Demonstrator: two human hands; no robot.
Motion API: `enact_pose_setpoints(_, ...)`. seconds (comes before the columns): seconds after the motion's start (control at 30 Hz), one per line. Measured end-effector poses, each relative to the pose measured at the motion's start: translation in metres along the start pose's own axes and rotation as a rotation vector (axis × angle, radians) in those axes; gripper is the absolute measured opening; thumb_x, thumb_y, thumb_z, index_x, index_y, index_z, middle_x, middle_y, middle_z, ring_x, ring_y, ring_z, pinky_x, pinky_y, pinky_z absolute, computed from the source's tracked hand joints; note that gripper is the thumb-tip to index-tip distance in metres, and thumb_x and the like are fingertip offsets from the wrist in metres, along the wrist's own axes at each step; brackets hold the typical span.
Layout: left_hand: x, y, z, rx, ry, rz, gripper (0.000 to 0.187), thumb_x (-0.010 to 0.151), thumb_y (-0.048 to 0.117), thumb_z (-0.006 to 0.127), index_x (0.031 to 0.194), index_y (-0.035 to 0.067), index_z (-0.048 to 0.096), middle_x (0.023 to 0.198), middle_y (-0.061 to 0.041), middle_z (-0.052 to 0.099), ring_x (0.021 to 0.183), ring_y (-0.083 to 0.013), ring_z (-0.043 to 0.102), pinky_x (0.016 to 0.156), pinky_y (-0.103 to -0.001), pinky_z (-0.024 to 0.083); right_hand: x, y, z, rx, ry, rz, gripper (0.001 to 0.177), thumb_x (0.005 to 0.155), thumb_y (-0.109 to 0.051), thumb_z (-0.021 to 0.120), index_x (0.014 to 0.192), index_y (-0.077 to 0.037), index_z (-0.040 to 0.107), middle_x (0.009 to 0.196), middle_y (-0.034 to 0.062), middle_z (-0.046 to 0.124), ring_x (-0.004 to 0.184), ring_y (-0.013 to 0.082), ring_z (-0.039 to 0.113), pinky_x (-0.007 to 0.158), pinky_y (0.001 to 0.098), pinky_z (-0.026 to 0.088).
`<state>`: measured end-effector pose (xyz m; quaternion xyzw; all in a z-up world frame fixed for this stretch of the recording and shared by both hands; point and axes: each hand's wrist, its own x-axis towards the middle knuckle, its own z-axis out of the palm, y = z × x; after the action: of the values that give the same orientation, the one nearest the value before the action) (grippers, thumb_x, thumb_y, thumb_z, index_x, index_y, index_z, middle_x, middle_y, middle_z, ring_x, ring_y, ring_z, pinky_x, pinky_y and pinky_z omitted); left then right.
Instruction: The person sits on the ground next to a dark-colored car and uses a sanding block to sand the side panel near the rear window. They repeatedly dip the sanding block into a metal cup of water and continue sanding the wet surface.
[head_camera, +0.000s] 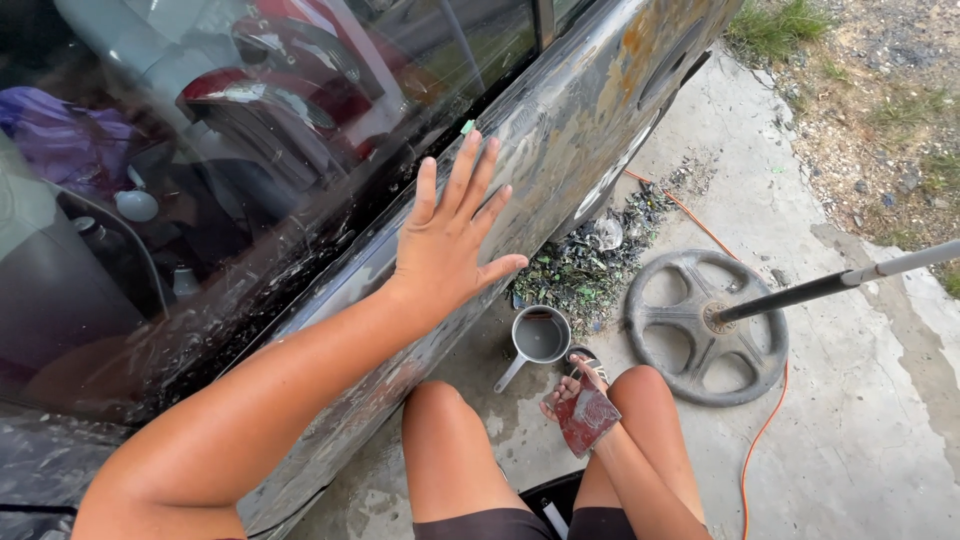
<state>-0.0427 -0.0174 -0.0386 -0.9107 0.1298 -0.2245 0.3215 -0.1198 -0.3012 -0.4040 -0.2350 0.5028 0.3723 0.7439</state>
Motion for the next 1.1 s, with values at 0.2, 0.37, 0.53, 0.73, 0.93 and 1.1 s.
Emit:
enact_pose_setpoints(0.2,0.002,-0.004,-0.003,0.036,0.005,-0.058,0.096,0.090,0.099,0.004,0.166,0.047,0.032,0.177,-0.011,0.007,0.162,-0.0370,-0.002,0.125,-0.065,-0.005,-0.002,0.002,0.002,-0.018,-0.024,0.005,0.054,0.082,-0.059,0.073,0.058,-0.014,0.056,0.055,0.0022,0.054,0.051,0.0206,0.055,0.087,0.0487,0.052)
enact_pose_setpoints(0.37,0.003,-0.009,-0.014,0.111,0.003,-0.093,0.102,0.089,0.102,0.001,0.168,0.044,0.033,0.177,-0.010,0.006,0.161,-0.0371,-0.004,0.125,-0.065,-0.007,-0.001,0.002,0.004,-0.023,-0.035,-0.017,0.051,0.083,-0.058,0.072,0.060,-0.015,0.057,0.057,0.0013,0.055,0.052,0.0208,0.055,0.086,0.0496,0.052)
enact_pose_setpoints(0.53,0.005,-0.013,-0.015,0.141,-0.017,-0.109,0.104,0.090,0.101,-0.002,0.169,0.042,0.031,0.177,-0.011,0.008,0.161,-0.0375,-0.002,0.124,-0.066,-0.005,-0.001,0.006,-0.003,-0.008,-0.040,-0.045,0.046,0.083,-0.056,0.072,0.062,-0.017,0.059,0.059,0.0002,0.057,0.054,0.0211,0.055,0.085,0.0508,0.051)
enact_pose_setpoints(0.73,0.003,-0.004,-0.012,0.137,-0.024,-0.094,0.099,0.088,0.101,0.001,0.167,0.048,0.031,0.177,-0.011,0.008,0.161,-0.0374,-0.002,0.125,-0.066,-0.006,0.006,0.004,-0.011,0.019,-0.046,-0.070,0.046,0.088,-0.058,0.068,0.065,-0.019,0.060,0.062,-0.0005,0.059,0.055,0.0224,0.056,0.082,0.0521,0.051)
enact_pose_setpoints(0.93,0.003,-0.003,-0.009,0.104,-0.036,-0.053,0.096,0.089,0.098,0.001,0.167,0.049,0.027,0.177,-0.011,0.005,0.161,-0.0366,-0.003,0.124,-0.065,-0.001,0.034,-0.007,-0.030,0.008,-0.393,0.039,0.060,0.086,-0.058,0.060,0.051,-0.018,0.033,0.054,-0.0032,0.023,0.053,0.0149,0.028,0.068,0.0360,0.041)
enact_pose_setpoints(1.1,0.019,-0.026,-0.004,-0.005,0.160,-0.171,0.091,0.104,0.097,0.011,0.154,0.041,0.062,0.179,-0.016,0.009,0.163,-0.0386,-0.001,0.126,-0.064,-0.008,-0.076,-0.013,0.083,-0.244,-0.130,-0.860,0.068,0.103,-0.057,0.048,0.048,-0.020,0.033,0.043,-0.0019,0.030,0.037,0.0180,0.026,0.043,0.0370,0.027)
